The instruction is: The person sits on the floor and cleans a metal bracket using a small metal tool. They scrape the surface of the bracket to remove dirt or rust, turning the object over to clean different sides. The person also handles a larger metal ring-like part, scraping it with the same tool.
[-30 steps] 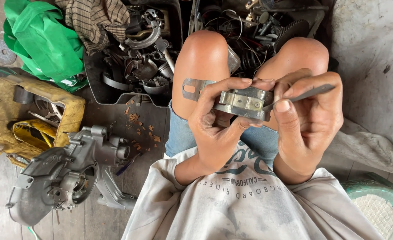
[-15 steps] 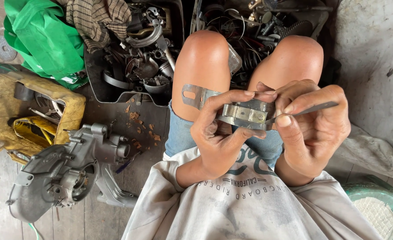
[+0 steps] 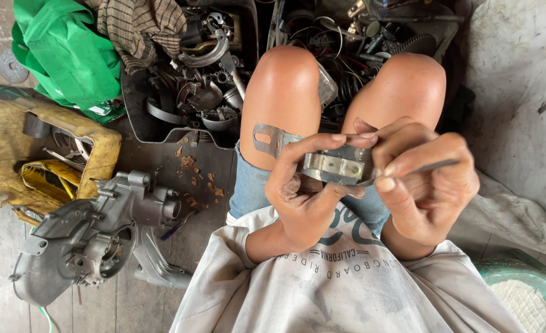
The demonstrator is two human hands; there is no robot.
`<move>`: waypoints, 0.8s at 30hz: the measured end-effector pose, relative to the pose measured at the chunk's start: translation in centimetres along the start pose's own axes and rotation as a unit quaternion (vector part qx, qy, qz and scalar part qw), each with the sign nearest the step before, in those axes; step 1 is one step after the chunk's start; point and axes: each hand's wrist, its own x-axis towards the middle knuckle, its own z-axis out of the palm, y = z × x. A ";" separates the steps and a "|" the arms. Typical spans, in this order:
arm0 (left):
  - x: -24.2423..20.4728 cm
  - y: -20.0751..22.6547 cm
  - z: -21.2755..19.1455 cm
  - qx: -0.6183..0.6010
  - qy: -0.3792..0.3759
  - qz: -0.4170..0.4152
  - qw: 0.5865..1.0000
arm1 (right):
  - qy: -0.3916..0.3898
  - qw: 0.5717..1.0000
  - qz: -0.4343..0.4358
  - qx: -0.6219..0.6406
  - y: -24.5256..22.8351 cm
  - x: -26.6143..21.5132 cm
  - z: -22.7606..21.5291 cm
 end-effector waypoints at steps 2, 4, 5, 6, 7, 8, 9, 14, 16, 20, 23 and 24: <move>0.1 0.0 -0.1 0.006 -0.005 0.004 1.000 | 0.001 1.000 -0.010 -0.001 0.4 -0.2 -0.1; 0.2 0.0 -0.2 0.011 -0.010 0.008 1.000 | 0.003 1.000 -0.021 -0.002 0.4 -0.3 0.2; 0.2 0.0 -0.2 0.006 -0.014 0.008 1.000 | 0.011 1.000 -0.014 -0.011 0.1 -0.3 0.4; 0.3 0.0 -0.2 0.001 -0.018 0.008 1.000 | 0.020 1.000 -0.008 -0.019 -0.2 -0.3 0.7; 0.2 -0.1 -0.4 0.002 -0.018 0.009 1.000 | 0.019 1.000 -0.008 -0.018 -0.2 -0.2 1.0; 0.1 -0.2 -0.6 -0.010 -0.026 0.006 1.000 | 0.036 0.999 -0.020 -0.020 -0.1 -0.2 1.3; 0.0 -0.3 -0.8 -0.023 -0.035 0.002 0.999 | 0.054 0.998 -0.032 -0.024 -0.1 -0.1 1.5; -0.2 0.1 -0.8 -0.018 -0.032 0.000 0.999 | 0.059 0.998 0.005 -0.035 -0.5 -0.4 1.4; -0.1 0.2 -0.7 -0.015 -0.035 0.002 0.999 | 0.050 0.999 0.007 -0.018 -0.6 -0.4 1.5; -0.1 0.3 -0.5 -0.009 -0.026 0.017 0.999 | 0.026 0.999 -0.013 -0.035 -0.6 -0.7 1.3; -0.2 0.1 -0.5 -0.029 -0.022 0.011 0.999 | 0.014 0.999 -0.015 -0.028 -0.9 -0.4 1.2; -0.4 -0.1 -0.5 -0.042 -0.014 -0.007 0.999 | 0.007 1.000 -0.007 -0.020 -1.0 -0.4 1.1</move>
